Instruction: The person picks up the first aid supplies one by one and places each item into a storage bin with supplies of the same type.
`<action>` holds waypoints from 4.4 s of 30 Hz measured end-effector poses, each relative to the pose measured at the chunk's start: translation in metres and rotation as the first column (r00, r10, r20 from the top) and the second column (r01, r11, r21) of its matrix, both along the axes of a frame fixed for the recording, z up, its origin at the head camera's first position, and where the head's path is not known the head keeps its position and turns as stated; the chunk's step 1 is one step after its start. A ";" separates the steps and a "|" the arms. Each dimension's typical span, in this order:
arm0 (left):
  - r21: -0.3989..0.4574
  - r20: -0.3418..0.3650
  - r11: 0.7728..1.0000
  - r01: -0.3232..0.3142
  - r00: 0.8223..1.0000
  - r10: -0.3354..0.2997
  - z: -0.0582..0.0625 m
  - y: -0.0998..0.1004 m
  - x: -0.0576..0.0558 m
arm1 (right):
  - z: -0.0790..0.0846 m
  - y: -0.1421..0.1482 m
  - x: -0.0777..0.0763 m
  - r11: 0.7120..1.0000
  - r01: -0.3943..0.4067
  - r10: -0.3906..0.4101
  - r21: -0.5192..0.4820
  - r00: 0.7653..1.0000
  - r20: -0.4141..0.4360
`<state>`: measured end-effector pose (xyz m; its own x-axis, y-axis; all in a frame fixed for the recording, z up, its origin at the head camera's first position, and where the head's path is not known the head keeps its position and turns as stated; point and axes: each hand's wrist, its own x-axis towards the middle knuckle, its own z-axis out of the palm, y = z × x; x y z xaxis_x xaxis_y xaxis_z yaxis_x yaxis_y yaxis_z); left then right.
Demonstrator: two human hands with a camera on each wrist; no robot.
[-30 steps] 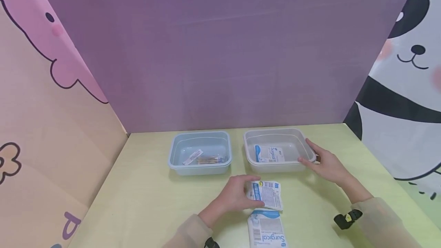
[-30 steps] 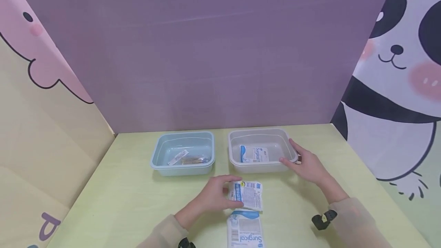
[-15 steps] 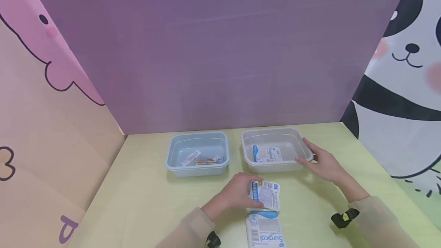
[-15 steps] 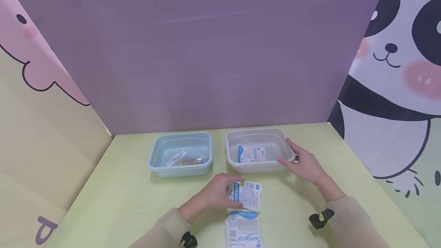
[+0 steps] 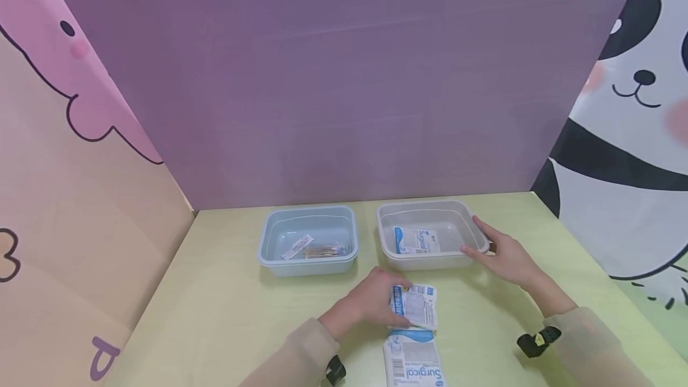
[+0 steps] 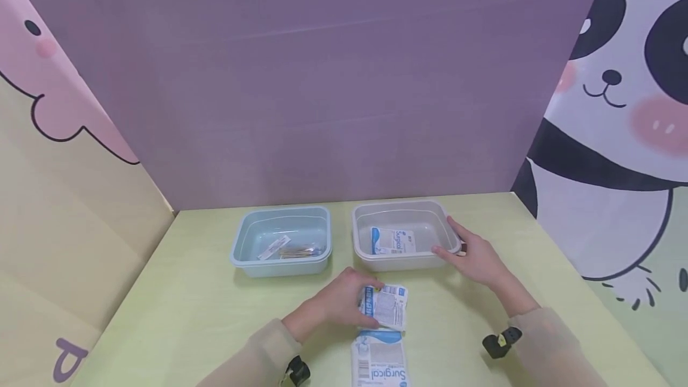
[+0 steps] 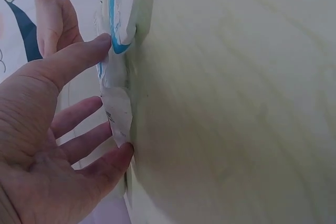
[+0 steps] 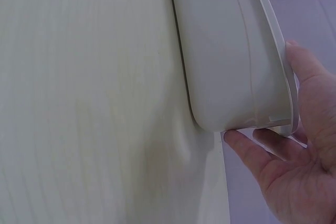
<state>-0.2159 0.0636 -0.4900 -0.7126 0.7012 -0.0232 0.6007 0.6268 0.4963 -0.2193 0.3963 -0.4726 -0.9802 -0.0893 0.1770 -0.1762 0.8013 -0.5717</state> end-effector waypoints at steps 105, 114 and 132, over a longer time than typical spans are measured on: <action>0.217 -0.130 0.957 -0.194 0.966 0.225 0.057 0.045 -0.097 | 0.000 -0.007 -0.004 0.999 0.020 -0.018 -0.032 0.998 0.053; 0.216 -0.173 0.966 -0.141 0.968 0.180 0.050 0.062 -0.103 | -0.001 0.001 -0.002 1.000 0.026 -0.026 -0.005 0.998 0.050; 0.102 -0.224 0.982 -0.156 0.959 0.175 0.045 0.071 -0.103 | -0.001 0.001 -0.003 1.000 0.014 -0.013 -0.005 0.998 0.069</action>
<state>-0.3191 0.1342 -0.4446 -0.7980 0.5654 0.2088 0.5962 0.6899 0.4106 -0.2219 0.3971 -0.4734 -0.9911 -0.0751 0.1096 -0.1255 0.8002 -0.5865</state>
